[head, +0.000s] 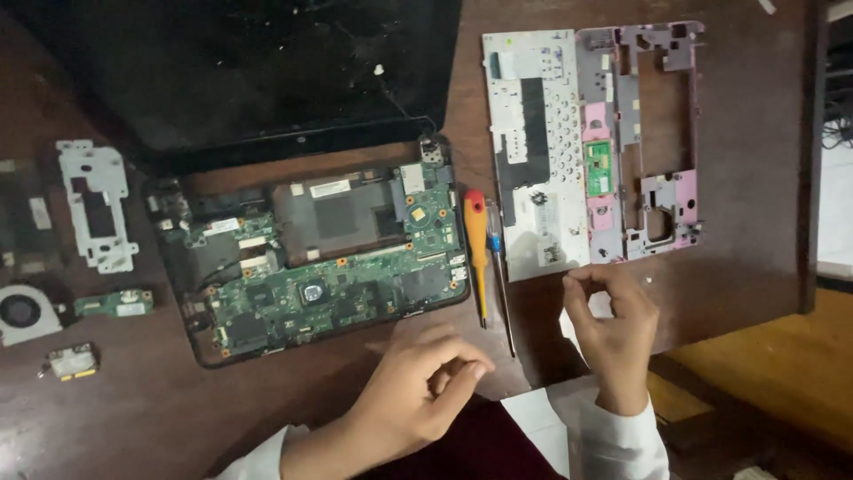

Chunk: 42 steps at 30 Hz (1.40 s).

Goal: A person uses a screwdriver to remove screws from a laptop motherboard and attempts to lift it from the chassis.

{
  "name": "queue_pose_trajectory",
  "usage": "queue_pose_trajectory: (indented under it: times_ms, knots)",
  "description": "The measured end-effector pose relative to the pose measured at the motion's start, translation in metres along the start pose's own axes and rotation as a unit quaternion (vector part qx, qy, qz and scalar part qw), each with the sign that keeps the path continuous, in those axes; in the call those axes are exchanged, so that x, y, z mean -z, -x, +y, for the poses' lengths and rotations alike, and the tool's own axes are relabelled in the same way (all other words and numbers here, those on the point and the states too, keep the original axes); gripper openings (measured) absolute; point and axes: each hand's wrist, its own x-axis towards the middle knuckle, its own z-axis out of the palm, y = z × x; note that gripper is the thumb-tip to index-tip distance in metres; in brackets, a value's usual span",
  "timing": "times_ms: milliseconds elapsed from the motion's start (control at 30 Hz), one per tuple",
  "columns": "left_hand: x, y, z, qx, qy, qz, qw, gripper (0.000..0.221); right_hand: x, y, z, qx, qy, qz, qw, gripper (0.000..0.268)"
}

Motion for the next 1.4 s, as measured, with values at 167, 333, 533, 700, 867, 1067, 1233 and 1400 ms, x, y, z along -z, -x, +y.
queue_pose_trajectory:
  times_ms: [167,333,533,700,867,1067,1233,1400]
  knots:
    - [0.003,0.007,-0.005,0.031,-0.025,0.014,0.999,0.017,-0.016,-0.003,0.007,-0.006,0.029,0.003,1.000,0.005]
    - [0.008,0.018,-0.018,-0.016,-0.046,0.042,0.998,0.016,-0.029,-0.002,0.009,0.044,0.040,0.012,0.998,0.007]
    - [0.018,0.024,-0.019,-0.015,-0.060,0.036,0.997,0.015,-0.030,-0.001,0.010,0.054,0.022,0.014,0.998,0.007]
    - [0.019,0.030,-0.021,-0.017,-0.048,0.042,0.998,0.018,-0.032,0.003,0.009,0.008,0.025,0.024,0.999,0.005]
    - [0.032,0.039,-0.021,-0.063,-0.083,0.081,0.991,0.015,-0.037,0.006,0.021,0.010,0.026,0.046,0.999,0.014]
    - [0.101,0.056,0.001,-0.178,-0.208,0.149,0.950,0.006,-0.040,0.007,0.009,-0.020,0.024,0.073,0.997,0.026]
    - [0.147,0.053,-0.002,-0.213,-0.391,0.282,0.850,0.010,-0.030,0.013,-0.012,-0.055,0.001,0.087,0.995,0.029]
    - [0.109,0.028,-0.031,-0.343,-0.539,0.138,0.757,0.014,-0.045,0.008,-0.062,0.066,-0.014,0.013,0.998,0.018]
